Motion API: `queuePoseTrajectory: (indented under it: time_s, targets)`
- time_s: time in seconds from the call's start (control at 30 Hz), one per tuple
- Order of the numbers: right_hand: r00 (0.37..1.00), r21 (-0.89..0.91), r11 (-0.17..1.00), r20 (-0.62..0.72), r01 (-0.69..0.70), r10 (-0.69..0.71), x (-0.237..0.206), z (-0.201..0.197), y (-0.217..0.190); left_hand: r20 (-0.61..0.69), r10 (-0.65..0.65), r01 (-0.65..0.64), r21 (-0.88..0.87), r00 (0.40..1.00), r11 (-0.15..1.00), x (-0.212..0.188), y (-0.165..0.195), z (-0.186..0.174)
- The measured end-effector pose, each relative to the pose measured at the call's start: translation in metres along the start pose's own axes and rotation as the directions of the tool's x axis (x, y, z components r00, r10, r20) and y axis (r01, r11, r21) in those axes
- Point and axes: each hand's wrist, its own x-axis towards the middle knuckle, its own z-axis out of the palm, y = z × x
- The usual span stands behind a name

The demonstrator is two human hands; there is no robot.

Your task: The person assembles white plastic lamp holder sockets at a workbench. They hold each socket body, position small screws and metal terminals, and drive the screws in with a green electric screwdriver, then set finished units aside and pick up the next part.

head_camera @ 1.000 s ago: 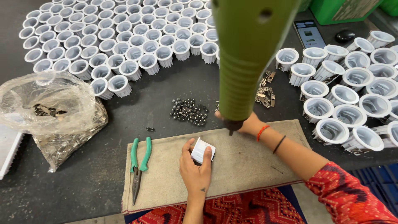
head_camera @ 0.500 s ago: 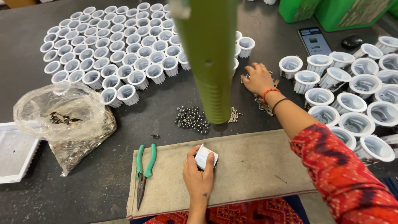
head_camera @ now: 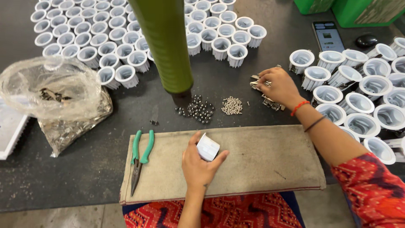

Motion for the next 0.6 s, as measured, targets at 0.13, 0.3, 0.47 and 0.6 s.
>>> queuePoseTrajectory:
  time_s: [0.13,0.3,0.47,0.6]
  targets:
    - [0.961,0.191,0.942,0.066,-0.278,0.27,-0.012,-0.016,-0.018,-0.039,0.142,-0.14,0.047,0.989,0.989,0.0,0.001,0.001]
    - [0.944,0.146,0.967,0.291,-0.207,0.158,-0.07,-0.037,-0.066,-0.017,0.102,-0.102,0.022,0.995,0.995,-0.007,-0.003,0.0]
    - [0.872,-0.095,0.984,0.457,-0.149,0.176,-0.101,-0.036,-0.109,-0.001,0.092,-0.092,0.018,0.996,0.996,-0.007,-0.003,-0.001]
    - [0.761,0.165,0.913,0.617,-0.373,0.2,-0.096,-0.038,-0.11,0.02,0.056,-0.056,0.013,0.998,0.998,-0.007,0.001,-0.003]
